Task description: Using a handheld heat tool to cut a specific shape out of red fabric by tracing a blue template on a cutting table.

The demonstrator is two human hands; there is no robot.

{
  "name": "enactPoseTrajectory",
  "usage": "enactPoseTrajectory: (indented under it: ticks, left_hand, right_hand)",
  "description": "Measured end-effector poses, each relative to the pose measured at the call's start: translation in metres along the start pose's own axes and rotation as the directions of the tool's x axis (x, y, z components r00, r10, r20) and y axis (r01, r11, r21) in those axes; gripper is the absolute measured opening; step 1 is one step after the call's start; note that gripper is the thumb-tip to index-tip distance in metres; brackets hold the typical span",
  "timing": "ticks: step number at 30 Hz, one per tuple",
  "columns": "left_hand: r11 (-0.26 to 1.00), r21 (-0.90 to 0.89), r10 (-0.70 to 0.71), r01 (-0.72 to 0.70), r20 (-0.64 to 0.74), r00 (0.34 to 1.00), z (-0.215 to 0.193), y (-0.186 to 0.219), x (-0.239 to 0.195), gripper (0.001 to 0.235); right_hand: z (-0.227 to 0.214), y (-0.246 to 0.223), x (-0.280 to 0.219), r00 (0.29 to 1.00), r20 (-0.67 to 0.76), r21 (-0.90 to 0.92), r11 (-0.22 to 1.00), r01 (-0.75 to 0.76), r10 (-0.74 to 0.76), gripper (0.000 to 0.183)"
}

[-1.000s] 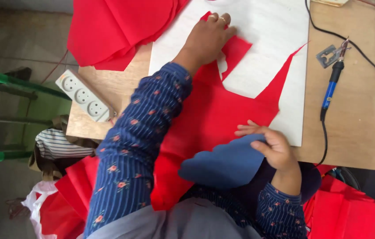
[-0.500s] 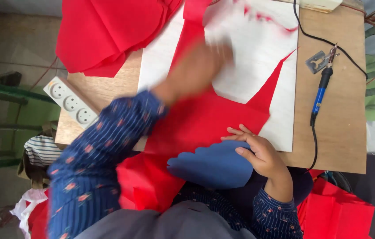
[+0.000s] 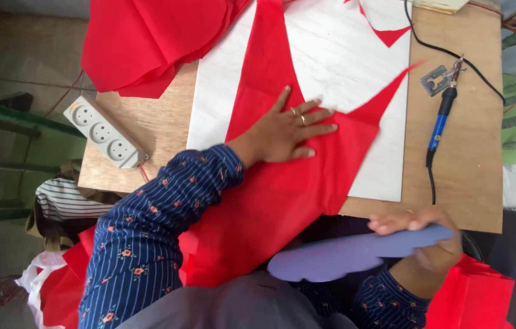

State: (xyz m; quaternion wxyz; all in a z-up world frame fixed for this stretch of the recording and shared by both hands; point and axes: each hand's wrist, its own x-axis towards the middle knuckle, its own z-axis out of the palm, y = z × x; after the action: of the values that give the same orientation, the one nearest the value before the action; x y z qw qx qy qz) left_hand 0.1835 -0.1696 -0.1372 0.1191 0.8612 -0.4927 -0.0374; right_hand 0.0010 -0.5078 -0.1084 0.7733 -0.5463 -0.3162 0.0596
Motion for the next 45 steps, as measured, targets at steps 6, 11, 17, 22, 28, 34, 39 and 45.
enactPoseTrajectory:
  ticks: [6,11,17,22,28,34,39,45]
  left_hand:
    - [0.998,-0.047,-0.038,0.043,0.091,0.995,-0.016,-0.024,0.008,0.066]
    - [0.998,0.059,-0.030,0.036,-0.093,0.995,-0.017,-0.032,-0.002,0.070]
    - [0.977,-0.164,-0.211,0.139,-0.614,0.761,-0.023,-0.031,-0.034,0.024]
    - [0.964,-0.234,-0.228,0.125,-0.486,0.844,-0.013,-0.067,-0.094,0.034]
    - [0.919,-0.113,-0.392,0.377,-0.178,0.902,-0.025,-0.061,-0.113,0.044]
    - [0.948,0.028,-0.298,0.316,-0.262,0.918,-0.020,-0.061,-0.114,0.052]
    - [0.932,0.074,-0.335,0.356,-0.203,0.920,-0.019,-0.062,-0.114,0.072]
    - [0.904,0.061,-0.410,0.423,-0.162,0.898,-0.025,-0.060,-0.093,0.068]
  right_hand:
    - [-0.009,-0.006,-0.030,0.614,-0.752,-0.383,0.917,-0.114,-0.239,0.046]
    - [0.027,-0.046,0.041,0.665,-0.389,-0.764,0.627,0.155,-0.638,0.042]
    - [0.061,0.007,0.042,0.693,-0.325,-0.880,0.475,0.029,-0.644,0.049]
    - [0.097,0.030,0.079,0.944,0.328,-0.799,0.542,0.261,0.028,0.032]
    - [0.067,0.032,0.074,0.957,0.077,-0.642,0.748,-0.166,0.279,0.077]
    - [-0.001,0.042,0.133,0.876,-0.465,-0.886,-0.078,-0.458,0.133,0.046]
    - [0.002,0.076,0.145,0.859,-0.498,-0.867,-0.110,-0.486,0.123,0.016]
    - [-0.020,0.081,0.158,0.828,-0.554,-0.817,0.247,-0.521,-0.084,0.006]
